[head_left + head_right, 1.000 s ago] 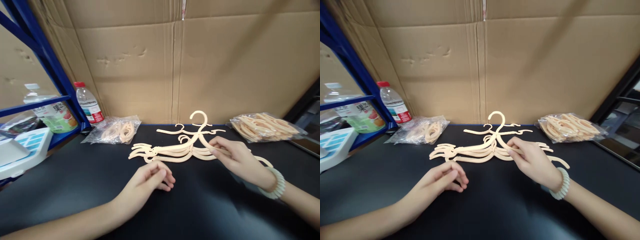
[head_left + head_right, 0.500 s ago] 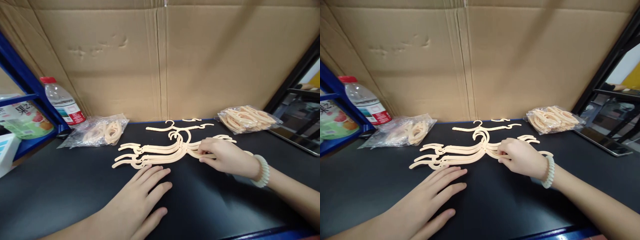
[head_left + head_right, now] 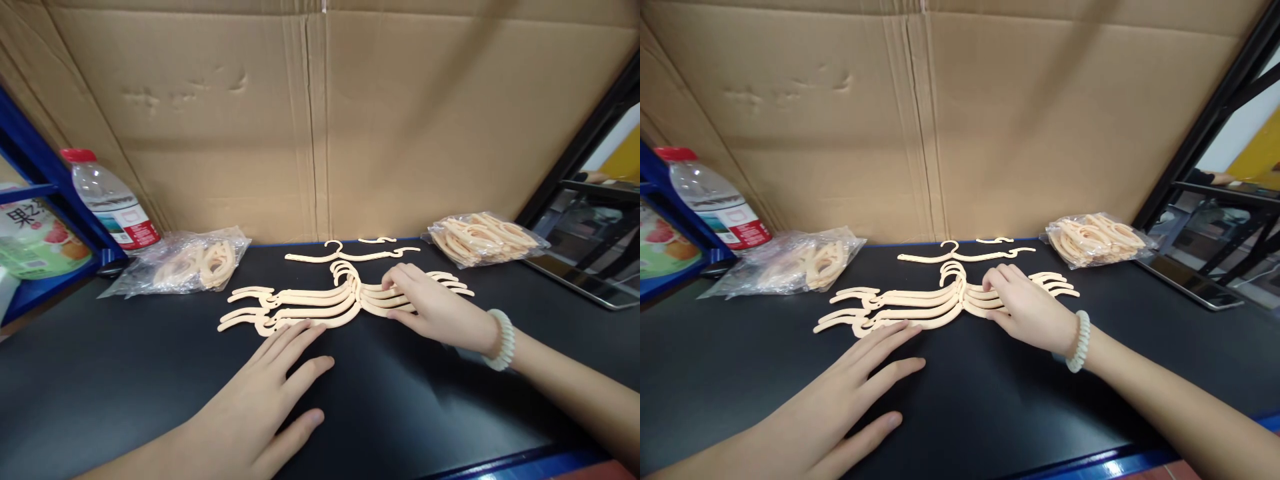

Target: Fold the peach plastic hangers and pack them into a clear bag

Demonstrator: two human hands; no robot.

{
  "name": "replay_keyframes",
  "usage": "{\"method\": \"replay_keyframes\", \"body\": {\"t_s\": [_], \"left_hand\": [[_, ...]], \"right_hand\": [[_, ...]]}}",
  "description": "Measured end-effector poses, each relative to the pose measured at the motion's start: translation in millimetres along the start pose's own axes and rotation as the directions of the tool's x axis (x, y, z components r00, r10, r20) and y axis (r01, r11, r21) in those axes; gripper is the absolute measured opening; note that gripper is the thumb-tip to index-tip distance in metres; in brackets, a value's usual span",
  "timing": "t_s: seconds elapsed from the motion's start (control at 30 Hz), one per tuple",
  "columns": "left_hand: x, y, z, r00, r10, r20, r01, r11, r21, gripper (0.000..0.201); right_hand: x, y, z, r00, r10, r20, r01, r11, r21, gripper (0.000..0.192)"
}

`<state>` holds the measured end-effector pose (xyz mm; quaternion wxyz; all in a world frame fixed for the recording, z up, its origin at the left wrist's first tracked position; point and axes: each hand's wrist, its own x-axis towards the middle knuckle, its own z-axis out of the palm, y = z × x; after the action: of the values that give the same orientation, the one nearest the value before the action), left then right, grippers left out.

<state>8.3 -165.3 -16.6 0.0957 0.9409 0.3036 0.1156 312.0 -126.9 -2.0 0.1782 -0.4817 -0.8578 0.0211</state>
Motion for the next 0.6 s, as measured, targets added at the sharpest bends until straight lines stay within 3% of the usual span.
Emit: {"method": "replay_keyframes", "body": {"t_s": [0.1,0.2,0.33,0.6], "left_hand": [[-1,2,3.7,0.999,-0.014,-0.035,0.016,0.998,0.061,0.044],[-1,4,9.4,0.994,-0.041,-0.100,0.051,0.993,0.106,0.044],[-2,3,13.4,0.993,-0.050,-0.110,0.065,0.989,0.131,0.054],[3,0,8.0,0.999,-0.038,-0.015,0.040,0.991,0.130,0.060]], "right_hand": [[-1,-1,14,0.999,0.044,-0.030,-0.045,0.999,-0.005,0.041],[-1,-3,30,0.992,0.114,0.059,-0.109,0.991,-0.079,0.065],[1,-5,39,0.981,0.138,0.137,-0.112,0.977,-0.184,0.067],[7,2,41,0.987,0.109,0.118,-0.083,0.975,-0.207,0.063]]}}
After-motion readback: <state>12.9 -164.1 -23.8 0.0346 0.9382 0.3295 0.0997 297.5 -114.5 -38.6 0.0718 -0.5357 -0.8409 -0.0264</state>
